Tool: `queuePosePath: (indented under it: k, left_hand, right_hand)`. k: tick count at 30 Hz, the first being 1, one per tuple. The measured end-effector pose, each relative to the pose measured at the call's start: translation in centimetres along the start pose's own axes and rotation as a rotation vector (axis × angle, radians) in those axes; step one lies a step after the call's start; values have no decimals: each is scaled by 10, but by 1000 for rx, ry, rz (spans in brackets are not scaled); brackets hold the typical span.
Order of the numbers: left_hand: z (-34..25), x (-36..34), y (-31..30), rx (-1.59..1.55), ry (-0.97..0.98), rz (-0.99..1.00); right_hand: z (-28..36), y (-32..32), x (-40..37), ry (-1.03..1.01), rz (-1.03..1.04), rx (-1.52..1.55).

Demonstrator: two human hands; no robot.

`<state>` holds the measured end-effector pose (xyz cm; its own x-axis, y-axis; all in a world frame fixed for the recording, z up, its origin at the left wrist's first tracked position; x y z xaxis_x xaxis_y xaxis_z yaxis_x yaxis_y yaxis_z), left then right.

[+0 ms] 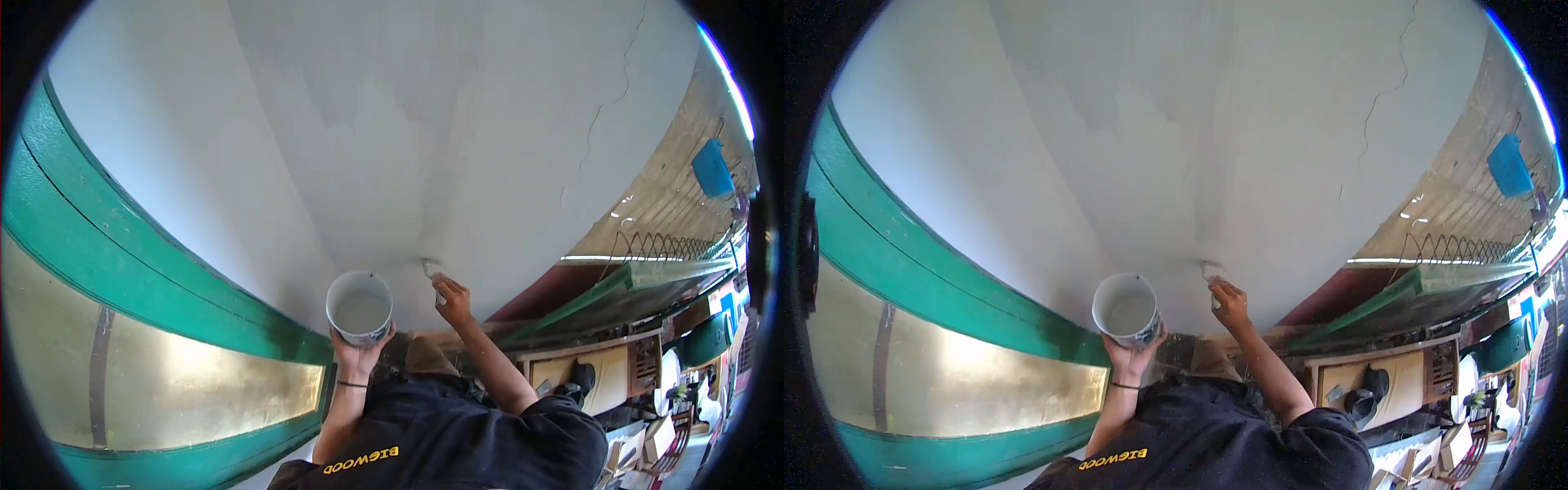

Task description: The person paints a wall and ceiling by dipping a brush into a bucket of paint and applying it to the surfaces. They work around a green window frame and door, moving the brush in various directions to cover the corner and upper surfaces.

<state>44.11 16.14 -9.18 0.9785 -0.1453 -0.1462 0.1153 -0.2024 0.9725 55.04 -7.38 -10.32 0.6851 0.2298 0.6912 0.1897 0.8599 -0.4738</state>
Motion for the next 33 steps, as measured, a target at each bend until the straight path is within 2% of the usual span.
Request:
queuePosePath:
  k: [1,4,7,9,12,13,15,18,19,21,23,24,25,26,28,30,33]
  left_hand:
    - [0,0,-1,10,4,1]
    - [0,8,6,45,6,43]
    - [2,16,10,57,6,35]
    - [7,24,13,62,24,-9]
    - [14,29,25,48,15,69]
    - [14,28,24,45,19,54]
    - [27,24,21,35,18,18]
    - [41,23,20,82,46,27]
    - [46,23,27,63,55,38]
    - [53,22,37,14,72,65]
    - [64,23,46,-2,88,96]
    - [69,22,48,-11,96,104]
    - [72,23,49,-3,112,101]
    - [76,23,50,2,128,94]
    - [82,17,45,12,153,88]
    - [89,16,47,32,178,109]
    - [99,9,49,57,216,164]
  right_hand:
    - [11,-19,25,-86,-63,-14]
    - [41,-87,116,-23,-112,120]
    - [119,-167,217,-137,-109,42]
    - [178,-220,280,-337,-139,-59]
    - [252,-290,365,-710,-309,-306]
    - [268,-311,395,-694,-436,-460]
    - [308,-344,431,-685,-430,-644]
    - [376,-365,455,-1016,-527,-496]
    - [371,-360,461,-1092,-627,-429]
    - [346,-340,470,-1011,-422,-446]
    - [289,-300,437,-1047,-457,-732]
    - [265,-274,410,-1005,-289,-728]
    - [250,-245,377,-1144,-257,-731]
    - [224,-215,341,-1108,-158,-762]
    - [192,-175,271,-1211,-42,-788]
    - [163,-155,232,-1178,159,-608]
    - [158,-147,215,-1101,267,-378]
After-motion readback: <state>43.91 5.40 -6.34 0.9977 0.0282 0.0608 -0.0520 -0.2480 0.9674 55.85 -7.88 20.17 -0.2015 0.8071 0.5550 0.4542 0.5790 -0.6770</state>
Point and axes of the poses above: each hand's wrist, its own x-axis towards the middle knuckle, its own y-axis out of the palm, z = x × y, the point moved 5 cm from there along x, towards the middle knuckle, and after that the axes turned 13 degrees about x, right-handed, at the moved point
